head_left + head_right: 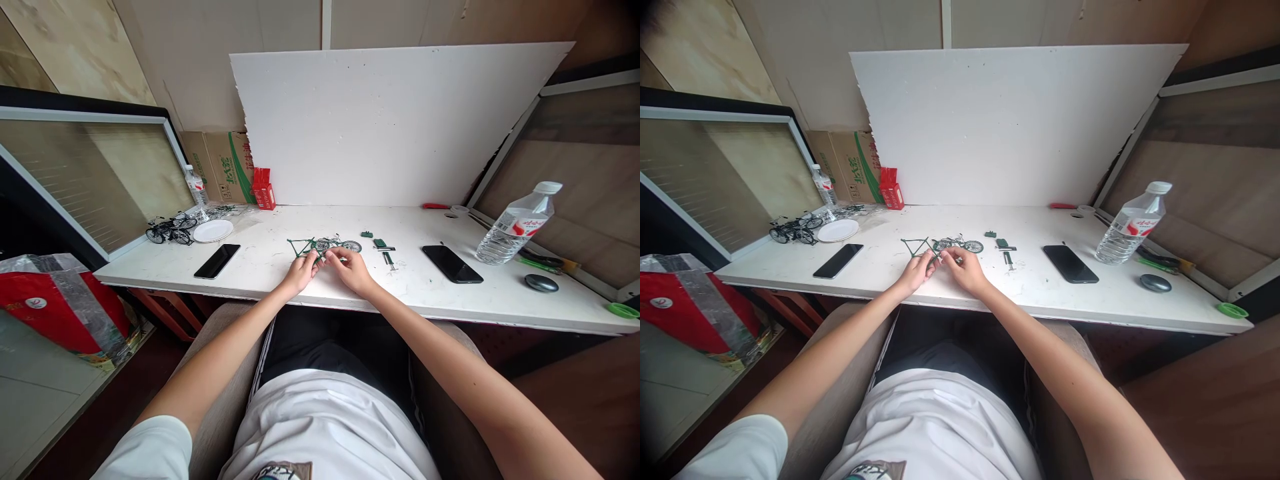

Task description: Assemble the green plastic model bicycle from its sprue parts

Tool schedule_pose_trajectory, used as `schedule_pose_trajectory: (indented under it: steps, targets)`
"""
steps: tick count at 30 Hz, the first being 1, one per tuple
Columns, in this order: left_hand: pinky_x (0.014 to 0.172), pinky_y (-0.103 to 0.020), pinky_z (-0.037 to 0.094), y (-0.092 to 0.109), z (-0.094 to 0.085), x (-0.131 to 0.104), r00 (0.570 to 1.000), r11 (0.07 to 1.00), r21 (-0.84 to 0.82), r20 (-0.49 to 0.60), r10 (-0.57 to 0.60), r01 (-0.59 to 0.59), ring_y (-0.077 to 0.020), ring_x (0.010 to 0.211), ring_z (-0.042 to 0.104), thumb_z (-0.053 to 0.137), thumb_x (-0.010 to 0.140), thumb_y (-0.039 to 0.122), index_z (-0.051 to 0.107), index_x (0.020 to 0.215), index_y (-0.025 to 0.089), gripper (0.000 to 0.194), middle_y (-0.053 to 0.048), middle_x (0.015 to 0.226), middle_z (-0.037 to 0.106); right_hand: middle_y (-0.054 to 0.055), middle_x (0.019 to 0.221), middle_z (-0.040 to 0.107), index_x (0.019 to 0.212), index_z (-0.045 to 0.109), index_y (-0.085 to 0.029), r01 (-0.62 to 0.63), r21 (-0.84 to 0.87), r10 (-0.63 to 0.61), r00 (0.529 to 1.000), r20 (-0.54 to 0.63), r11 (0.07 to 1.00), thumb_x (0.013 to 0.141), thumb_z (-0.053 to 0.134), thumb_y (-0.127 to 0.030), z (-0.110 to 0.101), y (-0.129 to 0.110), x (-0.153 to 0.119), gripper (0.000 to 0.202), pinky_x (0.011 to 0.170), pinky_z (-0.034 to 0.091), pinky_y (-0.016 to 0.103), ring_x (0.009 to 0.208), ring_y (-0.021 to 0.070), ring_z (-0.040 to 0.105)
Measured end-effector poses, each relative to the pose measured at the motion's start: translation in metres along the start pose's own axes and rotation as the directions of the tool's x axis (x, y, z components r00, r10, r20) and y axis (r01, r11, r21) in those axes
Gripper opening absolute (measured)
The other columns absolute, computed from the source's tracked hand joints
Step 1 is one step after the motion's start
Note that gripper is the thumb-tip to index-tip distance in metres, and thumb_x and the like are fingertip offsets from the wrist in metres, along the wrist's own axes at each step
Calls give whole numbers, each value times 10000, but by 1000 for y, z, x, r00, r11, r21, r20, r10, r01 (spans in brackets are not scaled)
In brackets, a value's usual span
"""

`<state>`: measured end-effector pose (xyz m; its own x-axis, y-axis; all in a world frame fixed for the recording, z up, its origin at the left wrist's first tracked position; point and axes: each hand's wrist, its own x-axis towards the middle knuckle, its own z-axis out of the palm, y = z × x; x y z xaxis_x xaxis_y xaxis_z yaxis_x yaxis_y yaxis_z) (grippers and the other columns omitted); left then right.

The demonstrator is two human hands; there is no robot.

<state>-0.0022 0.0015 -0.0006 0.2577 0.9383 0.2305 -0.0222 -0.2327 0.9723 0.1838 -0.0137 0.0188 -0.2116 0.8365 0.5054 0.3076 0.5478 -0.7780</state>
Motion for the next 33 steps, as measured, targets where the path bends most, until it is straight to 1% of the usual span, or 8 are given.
schedule_pose_trajectory:
  steps: [5, 9, 12, 15, 19, 25, 30, 33]
  targets:
    - [477, -210, 262, 5, 0, 1, 997, 992, -116, -43, -63, 58, -83, 485, 348, 467, 1067, 585, 616, 822, 155, 517, 43, 583, 399, 128, 1171, 780, 1331, 695, -197, -5, -346, -60, 983, -175, 938, 1032, 457, -309, -1, 9, 0, 398, 1021, 499, 489, 1211, 333, 620]
    - [461, -199, 237, 4, -1, 3, 994, 979, -199, -92, -55, 35, -72, 487, 342, 471, 1074, 534, 619, 856, 150, 465, 18, 638, 478, 177, 1435, 671, 1542, 520, -138, 19, -589, -41, 999, -24, 808, 929, 493, -218, 3, 9, -4, 619, 1143, 394, 581, 1426, 402, 451]
    - [450, -196, 226, 4, -2, 4, 991, 969, -245, -123, -52, 20, -65, 491, 345, 499, 1062, 515, 605, 866, 153, 425, -6, 706, 544, 182, 1570, 567, 1614, 409, -114, 78, -644, 14, 991, 136, 761, 945, 519, -302, 7, 9, -5, 704, 1230, 288, 613, 1571, 432, 273]
    - [447, -195, 225, 3, -3, 4, 991, 970, -243, -117, -63, 33, -69, 474, 321, 504, 1058, 525, 608, 872, 157, 426, 18, 646, 493, 158, 1622, 522, 1623, 387, -132, 97, -641, 66, 972, 226, 761, 993, 495, -415, 8, 12, -5, 699, 1274, 214, 626, 1618, 440, 184]
    - [450, -195, 229, 3, -4, 4, 993, 974, -219, -90, -71, 50, -73, 447, 304, 481, 1063, 549, 615, 882, 160, 449, 49, 573, 416, 166, 1591, 549, 1602, 413, -147, 95, -627, 86, 964, 253, 773, 1014, 491, -454, 7, 15, -4, 667, 1249, 274, 620, 1598, 447, 231]
    - [451, -198, 251, 5, -3, 3, 993, 977, -206, -97, -72, 51, -75, 446, 336, 470, 1072, 522, 599, 861, 164, 434, 39, 580, 448, 184, 1483, 622, 1505, 530, -161, 122, -614, 9, 979, 206, 779, 984, 557, -370, 7, 13, -5, 563, 1176, 394, 572, 1499, 427, 387]
    - [452, -193, 265, 2, -3, 4, 994, 975, -218, -89, -63, 42, -69, 463, 354, 488, 1071, 510, 580, 850, 170, 416, 25, 630, 496, 159, 1585, 561, 1466, 601, -191, 113, -663, 15, 983, 184, 740, 1009, 553, -381, 8, 17, -6, 497, 1234, 292, 650, 1592, 461, 262]
    - [453, -188, 260, 0, -3, 5, 994, 974, -226, -88, -57, 36, -63, 474, 365, 490, 1074, 497, 579, 853, 167, 407, 18, 658, 513, 161, 1512, 630, 1394, 654, -184, 94, -669, 47, 981, 189, 737, 1039, 526, -410, 8, 18, -5, 439, 1227, 291, 667, 1570, 464, 318]
